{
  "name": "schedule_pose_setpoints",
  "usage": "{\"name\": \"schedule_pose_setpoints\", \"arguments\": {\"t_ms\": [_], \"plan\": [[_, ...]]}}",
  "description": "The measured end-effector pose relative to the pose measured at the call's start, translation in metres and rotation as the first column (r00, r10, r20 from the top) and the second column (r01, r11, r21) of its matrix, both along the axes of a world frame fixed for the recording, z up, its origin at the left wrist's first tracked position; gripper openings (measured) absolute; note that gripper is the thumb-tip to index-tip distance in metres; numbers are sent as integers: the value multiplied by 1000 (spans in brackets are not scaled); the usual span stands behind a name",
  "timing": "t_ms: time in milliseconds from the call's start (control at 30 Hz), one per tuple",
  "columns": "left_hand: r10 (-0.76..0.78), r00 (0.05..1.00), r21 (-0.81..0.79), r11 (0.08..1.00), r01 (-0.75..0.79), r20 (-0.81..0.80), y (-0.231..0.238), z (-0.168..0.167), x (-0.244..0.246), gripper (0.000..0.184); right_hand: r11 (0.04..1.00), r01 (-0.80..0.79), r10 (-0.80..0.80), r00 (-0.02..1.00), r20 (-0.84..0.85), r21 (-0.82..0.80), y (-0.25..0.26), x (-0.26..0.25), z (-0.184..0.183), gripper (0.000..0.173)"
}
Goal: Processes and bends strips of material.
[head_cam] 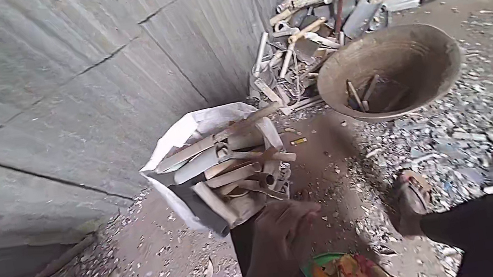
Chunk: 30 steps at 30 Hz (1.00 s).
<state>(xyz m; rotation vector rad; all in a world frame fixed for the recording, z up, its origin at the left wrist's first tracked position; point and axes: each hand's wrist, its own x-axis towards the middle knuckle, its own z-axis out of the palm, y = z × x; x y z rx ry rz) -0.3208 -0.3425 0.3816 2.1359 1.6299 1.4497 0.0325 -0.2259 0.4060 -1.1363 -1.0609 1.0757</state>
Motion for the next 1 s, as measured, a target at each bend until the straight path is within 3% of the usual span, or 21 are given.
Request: {"name": "schedule_pose_setpoints", "arguments": {"t_ms": [133,200,367,500,567,633,667,700,800,867,1000], "plan": [[-307,880,-96,927,363,361,73,-22,38,54,905,-393,350,906,-240,-162,19,-101,10,16],[-406,820,-35,889,457,403,95,-25,41,63,856,-486,386,827,-408,-175,28,-123,9,11],[-249,960,44,968,245,128,115,-39,42,45,875,-457,315,789,-527,-162,45,-142,-4,10],[-59,998,11,998,59,-16,118,-58,38,35,899,-411,320,854,-410,-154,43,-150,-29,19],[66,986,93,994,-52,-151,115,-62,34,27,912,-388,329,886,-326,-135,40,-159,-42,24],[157,961,164,979,-121,-227,114,-68,31,31,925,-358,308,904,-295,-131,43,-162,-49,20],[190,950,179,973,-148,-248,114,-70,30,38,926,-349,281,892,-355,-144,47,-161,-48,13],[220,938,183,967,-174,-269,114,-72,30,42,920,-351,241,856,-457,-172,52,-160,-46,18],[236,919,93,972,-218,-316,111,-78,29,43,886,-360,16,656,-755,-294,67,-160,-36,59],[234,923,48,972,-231,-307,110,-86,33,43,894,-374,25,590,-807,-245,67,-163,-39,68],[244,956,-11,968,-249,-164,110,-96,39,61,892,-416,113,580,-807,-175,64,-166,-44,68]]}}
